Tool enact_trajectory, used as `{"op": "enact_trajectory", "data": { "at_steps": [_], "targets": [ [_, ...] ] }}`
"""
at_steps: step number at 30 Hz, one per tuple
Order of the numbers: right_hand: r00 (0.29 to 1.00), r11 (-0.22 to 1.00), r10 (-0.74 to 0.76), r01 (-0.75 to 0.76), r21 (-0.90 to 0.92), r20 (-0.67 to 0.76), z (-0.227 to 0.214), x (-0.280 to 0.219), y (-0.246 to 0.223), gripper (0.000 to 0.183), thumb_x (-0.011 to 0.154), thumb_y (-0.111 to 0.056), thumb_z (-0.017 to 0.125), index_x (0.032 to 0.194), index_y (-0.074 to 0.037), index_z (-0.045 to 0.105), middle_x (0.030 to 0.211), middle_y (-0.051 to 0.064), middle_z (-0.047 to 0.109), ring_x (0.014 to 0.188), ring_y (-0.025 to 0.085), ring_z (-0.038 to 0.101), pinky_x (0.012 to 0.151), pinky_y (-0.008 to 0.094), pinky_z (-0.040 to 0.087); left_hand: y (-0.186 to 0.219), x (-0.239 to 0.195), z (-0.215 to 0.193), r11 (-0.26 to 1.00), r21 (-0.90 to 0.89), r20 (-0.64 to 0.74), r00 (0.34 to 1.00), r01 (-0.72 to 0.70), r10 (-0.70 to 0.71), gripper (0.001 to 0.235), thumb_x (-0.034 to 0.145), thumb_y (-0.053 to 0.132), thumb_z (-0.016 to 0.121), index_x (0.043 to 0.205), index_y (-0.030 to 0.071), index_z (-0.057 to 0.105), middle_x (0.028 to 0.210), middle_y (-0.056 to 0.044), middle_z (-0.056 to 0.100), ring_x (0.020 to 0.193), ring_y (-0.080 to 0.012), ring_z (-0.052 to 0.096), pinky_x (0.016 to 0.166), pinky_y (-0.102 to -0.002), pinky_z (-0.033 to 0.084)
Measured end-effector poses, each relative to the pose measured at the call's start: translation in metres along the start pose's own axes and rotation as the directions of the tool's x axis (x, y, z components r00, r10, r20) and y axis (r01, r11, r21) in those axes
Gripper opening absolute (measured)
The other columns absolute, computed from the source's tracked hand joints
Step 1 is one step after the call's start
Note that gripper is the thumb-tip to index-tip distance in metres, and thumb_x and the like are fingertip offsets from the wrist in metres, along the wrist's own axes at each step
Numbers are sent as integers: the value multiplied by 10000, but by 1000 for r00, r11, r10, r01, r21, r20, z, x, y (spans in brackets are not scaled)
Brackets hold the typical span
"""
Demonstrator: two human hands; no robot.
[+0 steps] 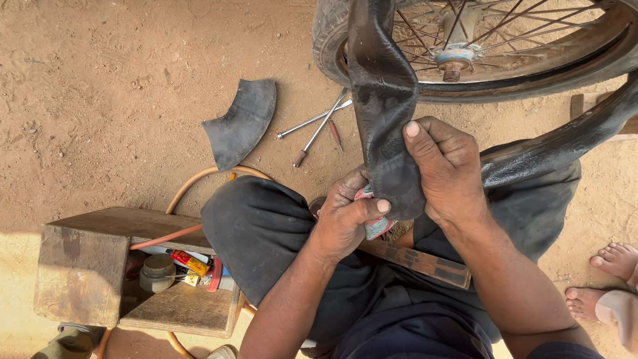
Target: The person sits on the ground and inspects a bicycle tire tube, then wipes it with a cloth. They use a wooden sanding block to smooth the surface of the tube in preparation for a repair.
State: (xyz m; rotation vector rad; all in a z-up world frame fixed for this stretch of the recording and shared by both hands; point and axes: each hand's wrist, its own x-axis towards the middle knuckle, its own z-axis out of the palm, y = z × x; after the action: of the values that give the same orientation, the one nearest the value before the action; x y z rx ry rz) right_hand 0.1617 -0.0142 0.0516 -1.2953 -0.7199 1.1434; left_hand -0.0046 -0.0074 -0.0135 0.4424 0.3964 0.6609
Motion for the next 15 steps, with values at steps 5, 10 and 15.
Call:
{"op": "enact_trajectory", "data": {
  "at_steps": [5, 10, 15],
  "targets": [
    [1000, 1000, 26, -26, -5, -9, 0, 2, 2, 250, 1060, -239, 648, 937, -26, 693, 821, -14, 656, 708, 32, 553, 626, 203, 475, -2, 1, 0, 1000, -24, 32, 999, 13, -12, 477, 891, 25, 680, 1355, -34, 584, 1216, -137, 696, 1140, -202, 673, 1050, -399, 529],
    [1000, 1000, 6, -6, -18, -13, 0, 4, 5, 255, 1077, -238, 658, 943, -23, 691, 827, -20, 640, 727, 27, 536, 643, 202, 464, 0, 1, -1, 999, -33, 49, 999, 22, -21, 463, 892, 27, 680, 1345, -35, 605, 1232, -136, 697, 1153, -205, 669, 1065, -390, 517],
    [1000, 1000, -15, 15, -7, -19, 2, 1, 3, 244, 1067, -235, 656, 952, -24, 694, 831, -29, 643, 737, 31, 541, 662, 203, 467, -1, 2, -2, 1000, -21, 59, 998, 21, -20, 489, 874, 31, 675, 1351, -46, 602, 1234, -145, 699, 1156, -216, 667, 1058, -397, 517]
  ]
}}
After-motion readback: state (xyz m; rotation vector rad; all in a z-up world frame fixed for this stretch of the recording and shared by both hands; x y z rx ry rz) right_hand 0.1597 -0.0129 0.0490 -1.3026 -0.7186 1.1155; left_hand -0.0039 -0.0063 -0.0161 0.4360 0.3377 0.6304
